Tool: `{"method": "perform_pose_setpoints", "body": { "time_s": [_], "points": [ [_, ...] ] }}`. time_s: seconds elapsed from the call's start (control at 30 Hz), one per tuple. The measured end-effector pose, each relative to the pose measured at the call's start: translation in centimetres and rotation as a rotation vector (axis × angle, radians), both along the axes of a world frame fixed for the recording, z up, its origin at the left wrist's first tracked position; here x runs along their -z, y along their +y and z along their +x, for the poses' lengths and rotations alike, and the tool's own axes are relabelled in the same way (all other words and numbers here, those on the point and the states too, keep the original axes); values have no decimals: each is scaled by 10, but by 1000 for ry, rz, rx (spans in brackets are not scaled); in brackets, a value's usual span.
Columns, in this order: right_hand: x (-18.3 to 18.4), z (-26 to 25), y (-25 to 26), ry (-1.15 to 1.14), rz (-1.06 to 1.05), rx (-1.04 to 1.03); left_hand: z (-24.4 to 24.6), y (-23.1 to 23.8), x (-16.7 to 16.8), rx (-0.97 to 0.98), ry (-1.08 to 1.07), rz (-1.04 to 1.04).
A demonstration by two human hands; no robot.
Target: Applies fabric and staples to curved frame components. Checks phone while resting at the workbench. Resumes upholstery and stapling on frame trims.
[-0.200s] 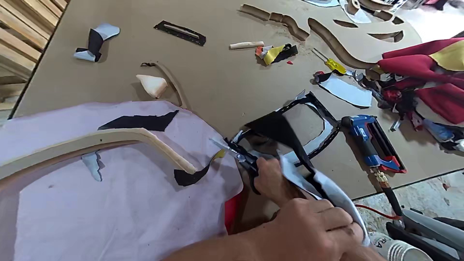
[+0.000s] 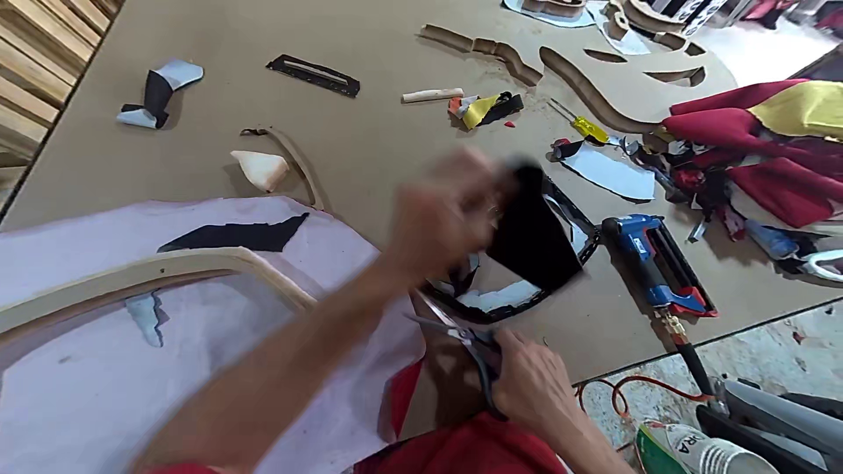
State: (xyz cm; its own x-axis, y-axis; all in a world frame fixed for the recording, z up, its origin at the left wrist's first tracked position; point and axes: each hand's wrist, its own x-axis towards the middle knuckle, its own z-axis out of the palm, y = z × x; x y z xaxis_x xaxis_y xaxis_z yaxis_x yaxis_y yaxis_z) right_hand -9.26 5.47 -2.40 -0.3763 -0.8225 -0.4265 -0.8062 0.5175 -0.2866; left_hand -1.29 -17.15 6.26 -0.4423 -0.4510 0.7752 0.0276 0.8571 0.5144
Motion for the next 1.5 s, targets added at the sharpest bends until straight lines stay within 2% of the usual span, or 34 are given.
{"method": "perform_pose_setpoints", "body": {
  "time_s": [0.1,0.17,0.2,0.27,0.33,0.4,0.47,0.53,0.6,0.7,0.8,0.9,0.97,1.2,1.33,1.4,1.5],
  "points": [
    [9,-29,58,-129,28,114,16,-119,-37,-421,-19,126],
    [7,-44,88,-251,4,223,34,-182,-50,-522,98,309],
    [6,-50,101,-295,-49,285,42,-195,-49,-536,152,387],
    [5,-62,120,-345,-213,423,47,-172,-31,-572,69,428],
    [7,-76,127,-318,-330,537,40,-102,11,-510,-226,364],
    [9,-93,126,-240,-414,601,29,-32,60,-349,-553,306],
    [8,-113,122,-128,-434,627,15,8,103,-320,-770,234],
    [2,-132,115,-54,-432,643,2,19,122,-370,-924,253],
    [2,-150,110,-18,-416,659,-5,17,128,-401,-1058,302],
    [6,-171,101,10,-426,684,-7,17,129,-423,-1178,268],
    [12,-185,91,-2,-474,704,0,8,119,-459,-1238,296],
    [12,-198,74,-20,-514,696,-3,1,112,-369,-1228,412],
    [4,-213,52,-42,-504,669,-15,8,117,-341,-1198,404],
    [-15,-281,-54,23,-541,528,-118,3,127,-319,-1113,371],
    [-15,-284,-88,105,-604,355,-164,-1,132,-342,-1061,367],
    [-9,-270,-92,-78,-515,277,-166,6,133,-329,-1059,351],
    [23,-251,-95,-504,-357,242,-151,30,133,-315,-995,316]
  ]
}}
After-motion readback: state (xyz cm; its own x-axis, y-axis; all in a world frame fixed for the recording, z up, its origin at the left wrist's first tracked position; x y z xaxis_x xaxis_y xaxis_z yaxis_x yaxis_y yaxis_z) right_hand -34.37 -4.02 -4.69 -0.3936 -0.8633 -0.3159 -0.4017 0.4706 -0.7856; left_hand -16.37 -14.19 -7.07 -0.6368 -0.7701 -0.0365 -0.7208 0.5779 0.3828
